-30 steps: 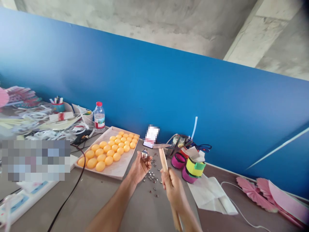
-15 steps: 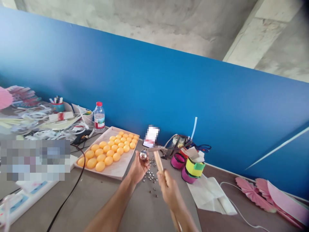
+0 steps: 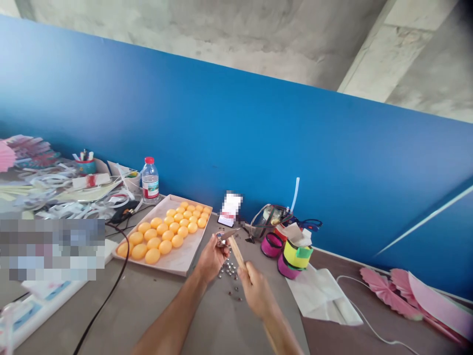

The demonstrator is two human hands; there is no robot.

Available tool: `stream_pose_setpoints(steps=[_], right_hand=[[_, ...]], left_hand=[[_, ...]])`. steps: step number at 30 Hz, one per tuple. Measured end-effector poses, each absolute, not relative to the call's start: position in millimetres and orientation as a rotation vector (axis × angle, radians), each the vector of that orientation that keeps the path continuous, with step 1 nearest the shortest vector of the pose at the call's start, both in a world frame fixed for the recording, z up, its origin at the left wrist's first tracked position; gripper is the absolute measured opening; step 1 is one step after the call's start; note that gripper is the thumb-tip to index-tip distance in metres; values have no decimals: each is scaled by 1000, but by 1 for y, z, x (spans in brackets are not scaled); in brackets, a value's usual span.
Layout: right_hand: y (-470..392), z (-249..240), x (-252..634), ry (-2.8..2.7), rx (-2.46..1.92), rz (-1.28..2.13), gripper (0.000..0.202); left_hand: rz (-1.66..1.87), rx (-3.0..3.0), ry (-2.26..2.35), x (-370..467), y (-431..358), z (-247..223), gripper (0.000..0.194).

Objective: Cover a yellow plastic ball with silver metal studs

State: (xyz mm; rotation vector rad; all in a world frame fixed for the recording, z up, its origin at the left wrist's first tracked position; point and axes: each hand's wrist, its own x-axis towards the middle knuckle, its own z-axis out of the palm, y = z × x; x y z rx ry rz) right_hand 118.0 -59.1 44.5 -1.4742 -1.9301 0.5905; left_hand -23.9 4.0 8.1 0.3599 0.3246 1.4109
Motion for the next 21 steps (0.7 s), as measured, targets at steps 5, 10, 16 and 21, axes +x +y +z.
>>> stream_pose_setpoints(steps=[5,10,16,21], right_hand=[[-62,48,117,-1869,-1490,538,28],[-59,38,115,-1924,-1518,469,24],[-61,45,118,-1849,-1484,520,27],[-55,33,117,-1889,-1500,576,26]], left_hand=[[1437,419,356,-23,3,10,26],[1456,444,370,-22,2,7,28],[1447,417,371,-23,4,5,28],[1403,335,307,-24,3,4,24]])
